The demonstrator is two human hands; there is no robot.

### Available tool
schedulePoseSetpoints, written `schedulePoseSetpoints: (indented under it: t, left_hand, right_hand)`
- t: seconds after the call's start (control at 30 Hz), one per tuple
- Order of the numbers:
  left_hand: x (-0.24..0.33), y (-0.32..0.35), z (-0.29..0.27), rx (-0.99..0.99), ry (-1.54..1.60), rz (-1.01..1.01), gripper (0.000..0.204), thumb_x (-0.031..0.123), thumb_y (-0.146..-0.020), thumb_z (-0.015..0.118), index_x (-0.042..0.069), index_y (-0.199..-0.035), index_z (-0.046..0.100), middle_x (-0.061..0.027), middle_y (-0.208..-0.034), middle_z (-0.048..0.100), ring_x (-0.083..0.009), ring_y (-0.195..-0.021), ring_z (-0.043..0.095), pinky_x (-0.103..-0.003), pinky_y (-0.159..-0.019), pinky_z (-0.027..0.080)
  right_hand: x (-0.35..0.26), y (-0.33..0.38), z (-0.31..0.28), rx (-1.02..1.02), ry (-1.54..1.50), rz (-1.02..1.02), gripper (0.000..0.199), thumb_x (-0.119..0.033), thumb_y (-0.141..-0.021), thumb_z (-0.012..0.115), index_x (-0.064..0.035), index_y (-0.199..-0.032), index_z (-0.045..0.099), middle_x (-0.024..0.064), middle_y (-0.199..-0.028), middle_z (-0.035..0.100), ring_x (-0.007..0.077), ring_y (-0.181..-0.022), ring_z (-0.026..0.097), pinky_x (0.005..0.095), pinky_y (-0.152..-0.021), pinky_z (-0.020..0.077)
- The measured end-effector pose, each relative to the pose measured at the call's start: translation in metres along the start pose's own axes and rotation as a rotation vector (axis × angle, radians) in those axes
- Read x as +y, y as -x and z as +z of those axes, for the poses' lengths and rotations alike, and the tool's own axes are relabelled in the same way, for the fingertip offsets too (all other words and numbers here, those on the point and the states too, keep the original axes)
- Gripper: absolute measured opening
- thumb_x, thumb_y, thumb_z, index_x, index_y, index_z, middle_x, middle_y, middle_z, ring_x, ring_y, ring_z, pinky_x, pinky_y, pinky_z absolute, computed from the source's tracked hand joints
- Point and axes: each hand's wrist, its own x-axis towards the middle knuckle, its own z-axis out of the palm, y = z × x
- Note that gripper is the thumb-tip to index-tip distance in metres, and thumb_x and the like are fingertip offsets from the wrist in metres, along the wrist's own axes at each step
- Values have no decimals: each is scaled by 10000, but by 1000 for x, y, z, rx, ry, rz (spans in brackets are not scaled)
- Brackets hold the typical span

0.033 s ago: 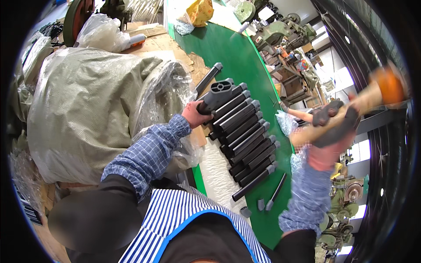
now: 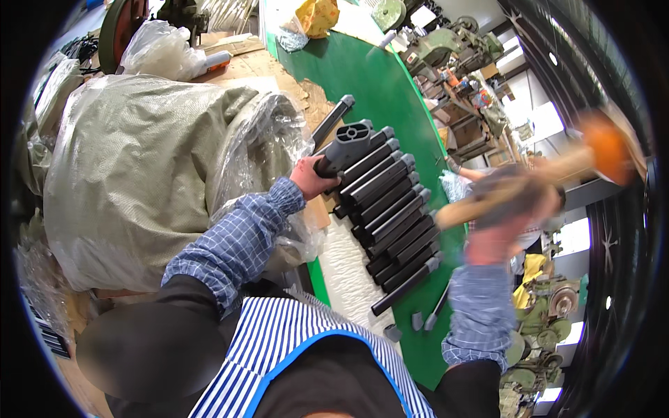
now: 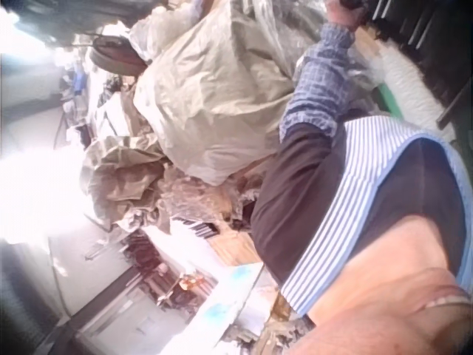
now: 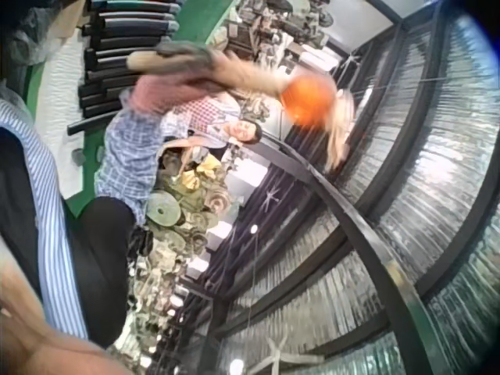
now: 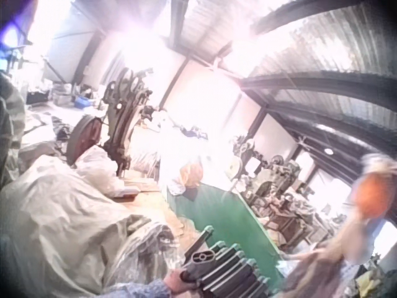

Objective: The person repeatedly picks up a black cylindrical handle and a gray cap, aligns the cap over the handle end, and taps it into place with a rubber mallet. Completed units are set aside on the green worktable. The process is repeated for multiple handles throughout the clip.

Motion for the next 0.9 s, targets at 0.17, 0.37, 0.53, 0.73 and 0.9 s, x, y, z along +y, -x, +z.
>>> schedulePoseSetpoints:
  t: [0.17, 0.37, 0.53, 0.73, 0.9]
  left_hand:
    - [4, 2, 0, 57, 9, 90, 308, 171, -733, 799, 8, -964, 677, -73, -788, 703, -105, -727, 607, -316, -719, 523]
    - [60, 16, 90, -462, -143, 258, 320, 80, -769, 790, 6, -1065, 692, -119, -964, 729, -168, -853, 698, -314, -789, 551]
    - [85, 58, 366, -1188, -570, 904, 433, 186, -794, 728, 97, -1192, 584, -114, -1045, 585, -314, -1048, 582, -445, -896, 483]
    - [35, 105, 676, -1480, -1081, 1162, 377, 213, -872, 640, 255, -1244, 588, -88, -1196, 573, -306, -1205, 523, -606, -1061, 343]
    - [-36, 87, 743, -1109, -1147, 1232, 401, 237, -890, 582, 246, -1291, 572, -140, -1403, 478, -387, -1335, 400, -607, -1113, 269]
  right_hand:
    - [5, 38, 0, -181, -60, 341, 315, -259, -994, 567, -33, -1209, 528, 43, -901, 617, 129, -674, 589, 264, -501, 490]
    - [101, 213, -139, 716, -877, 414, 390, -385, -949, 627, -105, -1193, 509, 25, -662, 488, 148, -461, 493, 309, -410, 424]
    - [175, 397, -162, 1368, -628, 858, 365, -386, -951, 607, -122, -1186, 521, 11, -672, 504, 136, -504, 513, 305, -443, 441]
    - [239, 525, -117, 1665, -819, 1106, 317, -359, -959, 595, -124, -1159, 521, 16, -672, 521, 153, -481, 515, 303, -422, 440]
    - [287, 533, -123, 1671, -908, 1251, 306, -319, -956, 613, -124, -1165, 505, 8, -683, 519, 143, -477, 515, 299, -409, 450]
